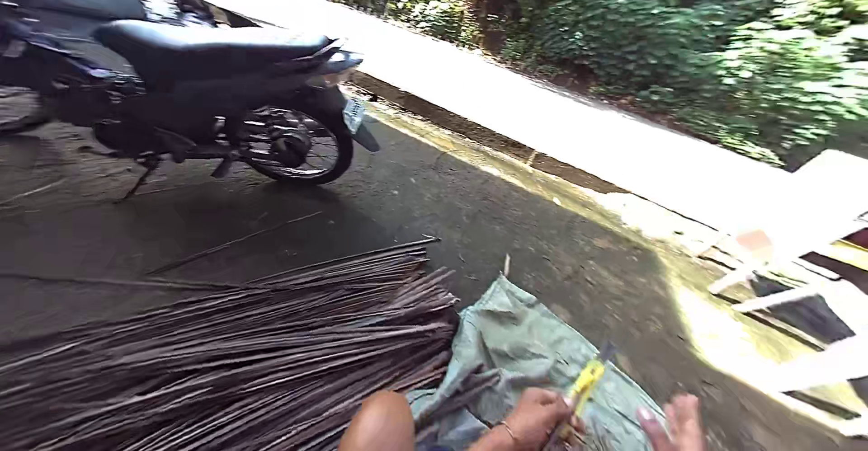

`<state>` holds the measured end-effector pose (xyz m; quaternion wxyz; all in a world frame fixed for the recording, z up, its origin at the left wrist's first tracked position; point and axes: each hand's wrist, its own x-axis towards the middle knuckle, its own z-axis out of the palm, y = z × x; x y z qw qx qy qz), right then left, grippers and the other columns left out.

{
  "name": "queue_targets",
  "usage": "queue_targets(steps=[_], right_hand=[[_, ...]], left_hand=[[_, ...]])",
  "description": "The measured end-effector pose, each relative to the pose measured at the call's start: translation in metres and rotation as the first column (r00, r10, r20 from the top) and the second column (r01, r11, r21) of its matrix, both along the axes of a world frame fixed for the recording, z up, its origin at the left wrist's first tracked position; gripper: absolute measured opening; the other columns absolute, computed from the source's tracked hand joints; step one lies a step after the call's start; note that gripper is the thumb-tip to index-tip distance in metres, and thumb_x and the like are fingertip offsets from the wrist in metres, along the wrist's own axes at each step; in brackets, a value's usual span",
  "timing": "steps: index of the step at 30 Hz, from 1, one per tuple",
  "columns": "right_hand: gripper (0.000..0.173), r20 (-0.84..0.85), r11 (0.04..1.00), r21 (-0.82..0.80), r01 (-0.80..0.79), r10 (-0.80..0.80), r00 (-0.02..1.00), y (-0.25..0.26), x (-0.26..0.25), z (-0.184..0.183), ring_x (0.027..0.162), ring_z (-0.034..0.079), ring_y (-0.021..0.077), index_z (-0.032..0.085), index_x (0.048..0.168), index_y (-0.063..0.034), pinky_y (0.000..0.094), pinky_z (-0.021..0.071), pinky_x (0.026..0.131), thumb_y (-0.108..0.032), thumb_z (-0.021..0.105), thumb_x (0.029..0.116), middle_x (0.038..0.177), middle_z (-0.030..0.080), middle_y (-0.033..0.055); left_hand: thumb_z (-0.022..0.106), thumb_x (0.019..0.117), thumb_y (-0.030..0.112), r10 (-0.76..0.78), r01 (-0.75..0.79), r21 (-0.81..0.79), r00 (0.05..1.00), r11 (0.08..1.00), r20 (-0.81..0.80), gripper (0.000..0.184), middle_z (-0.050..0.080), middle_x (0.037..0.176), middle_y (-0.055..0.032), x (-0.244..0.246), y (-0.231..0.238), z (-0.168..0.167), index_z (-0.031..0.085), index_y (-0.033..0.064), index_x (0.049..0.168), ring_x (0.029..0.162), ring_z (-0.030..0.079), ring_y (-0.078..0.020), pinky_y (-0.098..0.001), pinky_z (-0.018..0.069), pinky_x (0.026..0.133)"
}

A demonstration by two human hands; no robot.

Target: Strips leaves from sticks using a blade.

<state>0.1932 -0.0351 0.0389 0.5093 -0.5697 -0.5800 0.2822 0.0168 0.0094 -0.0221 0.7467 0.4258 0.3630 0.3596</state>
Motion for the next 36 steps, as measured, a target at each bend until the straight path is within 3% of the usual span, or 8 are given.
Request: queue_targets(steps=[2, 5, 10, 18, 22, 24, 26, 36], right_hand=[[0.067, -0.325, 0.941, -0.337, -0.038, -0.078, 0.943, 0.012, 0.003, -0.022, 0.138, 0.047, 0.0334, 0.008, 0.159, 0.0106, 0.0466, 0.0432, 0.111, -0.02, 0.041, 0.1089, 0.156, 0.032, 0.0337], [0.04, -0.528, 0.896, -0.384, -0.225, -0.012, 0.849, 0.015, 0.009, -0.038, 0.099, 0.072, 0.0151, 0.042, 0.139, 0.0066, 0.033, 0.0592, 0.087, -0.018, 0.026, 0.1107, 0.116, 0.071, 0.0116], [0.022, -0.611, 0.889, -0.447, -0.098, -0.223, 0.76, 0.013, 0.033, -0.052, 0.065, 0.067, 0.0107, 0.051, 0.12, 0.0025, 0.028, 0.0586, 0.065, 0.005, 0.036, 0.1044, 0.075, 0.065, 0.0018], [0.019, -0.525, 0.912, -0.402, 0.078, -0.3, 0.796, 0.013, 0.079, -0.068, 0.066, 0.069, 0.0124, 0.049, 0.119, 0.0051, 0.03, 0.0609, 0.07, 0.005, 0.037, 0.1052, 0.076, 0.066, 0.004], [0.032, -0.191, 0.906, -0.378, 0.192, -0.279, 0.941, 0.001, 0.104, -0.069, 0.064, 0.067, 0.0126, 0.048, 0.134, 0.0079, 0.0295, 0.0593, 0.061, -0.005, 0.035, 0.1077, 0.091, 0.069, 0.0093], [0.031, 0.271, 0.951, -0.192, 0.242, -0.186, 0.945, -0.012, 0.107, -0.073, 0.063, 0.066, 0.0237, 0.059, 0.124, 0.0113, 0.041, 0.0557, 0.059, -0.002, 0.048, 0.0981, 0.087, 0.069, 0.0167], [0.024, 0.59, 0.986, 0.013, 0.168, -0.143, 0.795, -0.024, 0.098, -0.074, 0.06, 0.069, 0.0323, 0.068, 0.106, 0.0073, 0.0482, 0.0565, 0.052, -0.001, 0.062, 0.0837, 0.078, 0.069, 0.0182], [0.02, 0.704, 0.953, -0.061, 0.296, -0.169, 0.69, -0.022, 0.114, -0.064, 0.065, 0.071, 0.0394, 0.066, 0.107, 0.0053, 0.0528, 0.0571, 0.055, 0.003, 0.066, 0.087, 0.088, 0.071, 0.0222]], left_hand=[[0.039, 0.1106, 0.013, -0.031, 0.031, 0.0, 1.0, 1.0, -0.003, 0.029, 0.067, 0.085, -0.0001, 0.009, 0.004, 0.0, 0.062, -0.0029, 0.103, 0.074, 0.063, -0.0046, -0.0236, 0.0546, 0.075], [0.041, 0.1096, 0.01, -0.09, 0.09, -0.02, 0.995, 0.996, -0.05, 0.027, 0.065, 0.081, 0.0002, 0.027, -0.001, 0.001, 0.062, -0.0031, 0.101, 0.074, 0.064, -0.0068, -0.0277, 0.0562, 0.08], [0.045, 0.1085, 0.01, -0.236, 0.248, 0.016, 0.936, 0.969, -0.261, 0.025, 0.06, 0.084, -0.0035, 0.057, -0.006, 0.003, 0.062, -0.0067, 0.101, 0.075, 0.056, -0.0068, -0.0276, 0.0503, 0.078], [0.042, 0.1112, 0.018, -0.466, 0.578, 0.034, 0.69, 0.815, -0.553, 0.038, 0.066, 0.1, -0.0215, 0.081, -0.002, 0.007, 0.065, -0.0121, 0.112, 0.09, 0.061, -0.0246, -0.0428, 0.0482, 0.089], [0.033, 0.1115, 0.012, -0.401, 0.404, -0.059, 0.859, 0.913, -0.318, 0.038, 0.052, 0.059, 0.0067, 0.088, -0.01, 0.005, 0.061, 0.0017, 0.089, 0.052, 0.049, -0.0006, -0.0179, 0.0454, 0.057], [0.027, 0.1117, 0.011, -0.351, 0.325, -0.16, 0.92, 0.932, -0.175, 0.042, 0.048, 0.052, 0.0094, 0.09, -0.008, 0.005, 0.056, 0.0072, 0.082, 0.047, 0.047, -0.0005, -0.0168, 0.0448, 0.053], [0.024, 0.1114, 0.012, -0.321, 0.293, -0.217, 0.941, 0.931, -0.107, 0.045, 0.045, 0.05, 0.0097, 0.092, -0.005, 0.005, 0.053, 0.0102, 0.078, 0.044, 0.046, -0.0011, -0.0176, 0.0457, 0.053], [0.02, 0.1106, 0.01, -0.257, 0.227, -0.233, 0.96, 0.946, -0.11, 0.048, 0.042, 0.047, 0.0109, 0.084, -0.015, 0.004, 0.05, 0.0136, 0.074, 0.042, 0.044, -0.0008, -0.0191, 0.0491, 0.055]])
